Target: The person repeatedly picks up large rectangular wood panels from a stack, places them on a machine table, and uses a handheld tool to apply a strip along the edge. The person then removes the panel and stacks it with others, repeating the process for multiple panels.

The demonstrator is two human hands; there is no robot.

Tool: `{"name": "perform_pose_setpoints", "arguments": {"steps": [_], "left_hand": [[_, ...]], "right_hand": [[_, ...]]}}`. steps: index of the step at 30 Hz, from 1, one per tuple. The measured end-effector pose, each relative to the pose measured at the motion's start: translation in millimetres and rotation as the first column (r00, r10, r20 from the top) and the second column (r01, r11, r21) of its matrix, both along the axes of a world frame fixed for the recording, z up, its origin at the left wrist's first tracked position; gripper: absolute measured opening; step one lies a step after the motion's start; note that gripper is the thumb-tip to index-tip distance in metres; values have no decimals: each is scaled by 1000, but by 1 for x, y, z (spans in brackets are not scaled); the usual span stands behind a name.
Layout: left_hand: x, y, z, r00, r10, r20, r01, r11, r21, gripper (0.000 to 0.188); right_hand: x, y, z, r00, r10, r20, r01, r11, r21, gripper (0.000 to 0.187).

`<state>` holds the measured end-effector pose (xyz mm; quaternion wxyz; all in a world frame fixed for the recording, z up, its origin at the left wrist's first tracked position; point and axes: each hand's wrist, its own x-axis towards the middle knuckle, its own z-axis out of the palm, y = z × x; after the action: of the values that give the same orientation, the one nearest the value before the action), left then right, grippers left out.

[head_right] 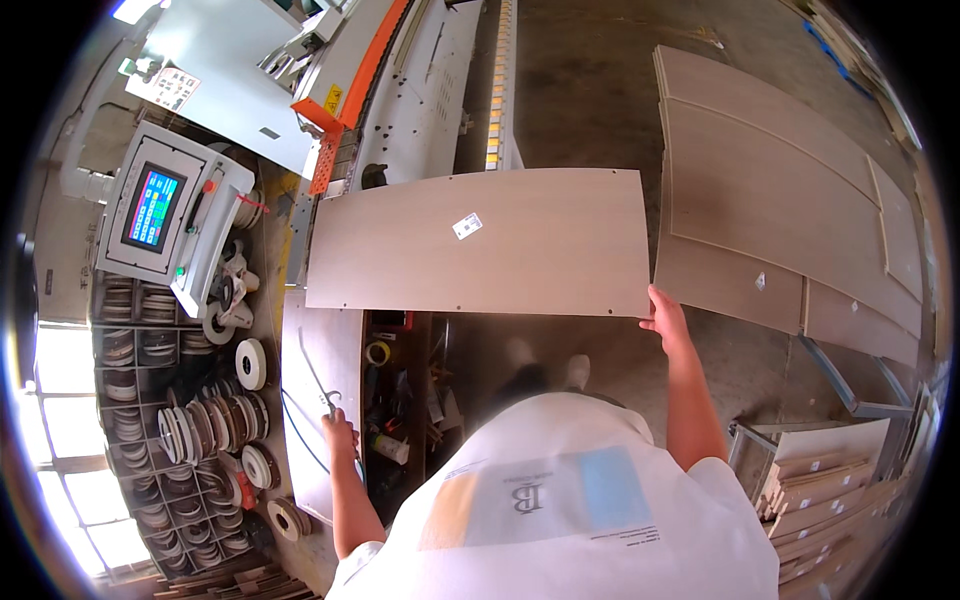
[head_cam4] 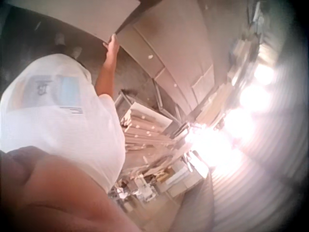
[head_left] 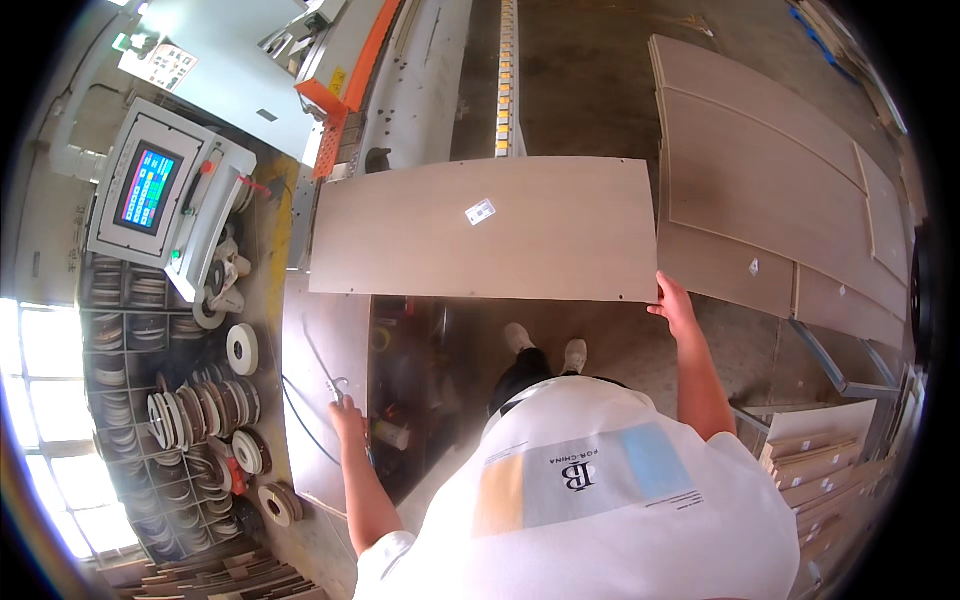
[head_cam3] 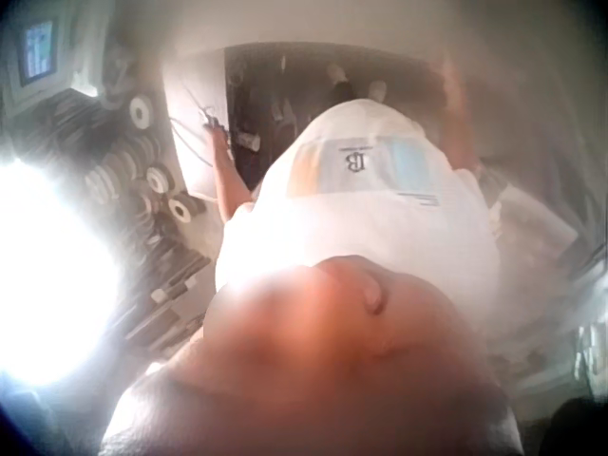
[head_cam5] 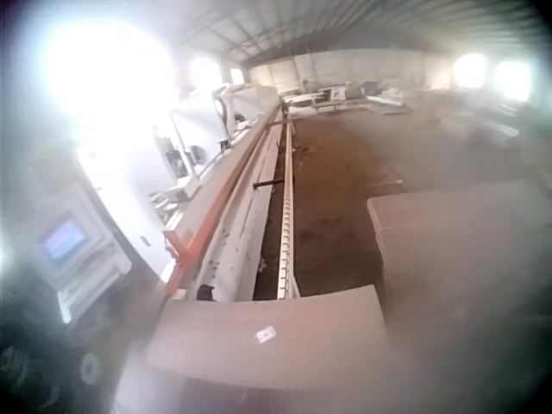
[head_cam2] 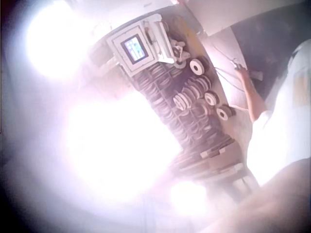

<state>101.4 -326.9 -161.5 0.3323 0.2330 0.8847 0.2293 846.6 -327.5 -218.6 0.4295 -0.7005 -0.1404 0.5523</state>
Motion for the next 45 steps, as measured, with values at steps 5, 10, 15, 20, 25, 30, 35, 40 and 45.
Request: {"name": "perform_pose_setpoints", "arguments": {"steps": [5,10,15,20,25,30,35,40,45], "left_hand": [[108,-58,17,791,-611,-39,581,768,-269,41],[228,-68,96,323,-908,267,913,224,-342,47],[189,-55,102,520,-841,152,827,450,-337,46],[44,-77,22,987,-85,-136,83,996,-25,42],[111,-77,49,818,-575,-31,561,808,-178,42],[212,-74,49,382,-873,304,922,336,-192,49],[230,-57,-15,256,-886,386,959,284,18,48],[199,-50,-21,527,-535,660,595,787,163,24],[124,11,5,855,-2,518,-175,940,292,18]], "right_hand": [[-1,11,18,997,82,13,-80,994,-67,49],[-1,20,16,991,120,50,-114,988,-107,52],[8,21,13,982,184,51,-175,974,-142,52],[2,26,5,966,179,188,-164,982,-90,49],[16,25,-12,926,162,341,-159,987,-38,49],[9,35,-8,959,164,232,-135,981,-138,55],[-14,49,39,931,152,333,-90,977,-194,63],[-7,50,41,915,226,335,-148,959,-243,68],[-13,49,69,911,223,346,-126,951,-283,68]]}}
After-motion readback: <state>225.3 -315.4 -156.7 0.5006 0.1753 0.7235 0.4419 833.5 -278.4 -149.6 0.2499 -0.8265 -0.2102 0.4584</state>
